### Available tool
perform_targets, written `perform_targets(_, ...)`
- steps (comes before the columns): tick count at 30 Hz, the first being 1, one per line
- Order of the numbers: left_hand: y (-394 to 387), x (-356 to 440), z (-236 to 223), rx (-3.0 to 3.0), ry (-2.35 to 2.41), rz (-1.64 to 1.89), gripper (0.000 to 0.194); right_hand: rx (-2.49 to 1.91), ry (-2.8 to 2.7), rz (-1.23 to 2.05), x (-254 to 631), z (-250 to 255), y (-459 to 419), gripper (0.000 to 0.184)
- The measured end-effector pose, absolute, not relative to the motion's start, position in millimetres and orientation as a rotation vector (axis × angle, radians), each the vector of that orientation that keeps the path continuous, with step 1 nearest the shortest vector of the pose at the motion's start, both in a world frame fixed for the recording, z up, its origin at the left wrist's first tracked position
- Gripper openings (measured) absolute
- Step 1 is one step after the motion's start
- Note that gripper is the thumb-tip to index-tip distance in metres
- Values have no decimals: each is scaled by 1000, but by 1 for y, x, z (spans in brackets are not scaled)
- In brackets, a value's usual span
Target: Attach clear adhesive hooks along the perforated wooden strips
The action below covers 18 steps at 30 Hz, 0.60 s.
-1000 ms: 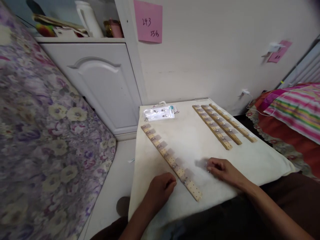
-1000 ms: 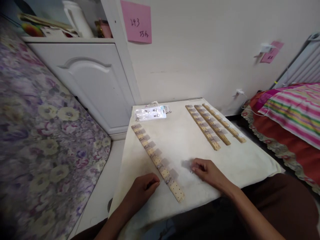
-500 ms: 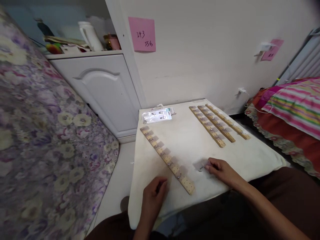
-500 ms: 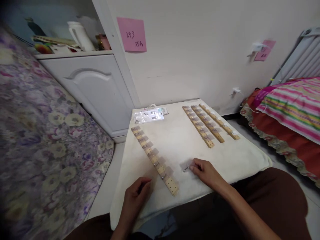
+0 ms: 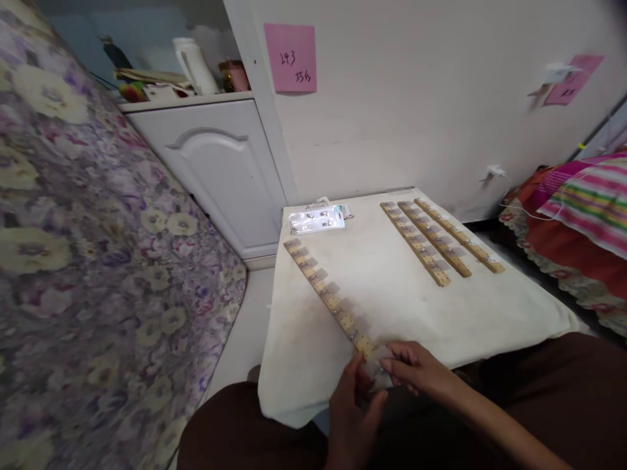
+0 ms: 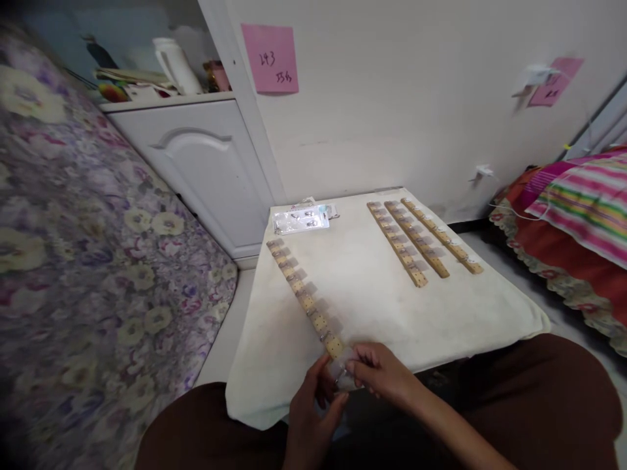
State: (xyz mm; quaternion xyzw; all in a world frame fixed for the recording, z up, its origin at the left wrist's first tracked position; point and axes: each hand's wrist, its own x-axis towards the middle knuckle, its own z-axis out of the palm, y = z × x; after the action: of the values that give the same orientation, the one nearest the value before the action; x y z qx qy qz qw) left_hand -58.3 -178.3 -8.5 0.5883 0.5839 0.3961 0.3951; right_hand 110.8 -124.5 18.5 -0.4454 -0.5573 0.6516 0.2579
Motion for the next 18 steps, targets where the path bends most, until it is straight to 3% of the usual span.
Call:
perform_targets(6, -179, -54, -3, 1307, 1391, 977, 29, -1210, -1596, 1638, 112, 23, -133, 14)
perform_targets(18, -165, -51, 7, 1330, 1585, 1040, 31, -1217, -1416, 1674, 109, -1, -114, 20)
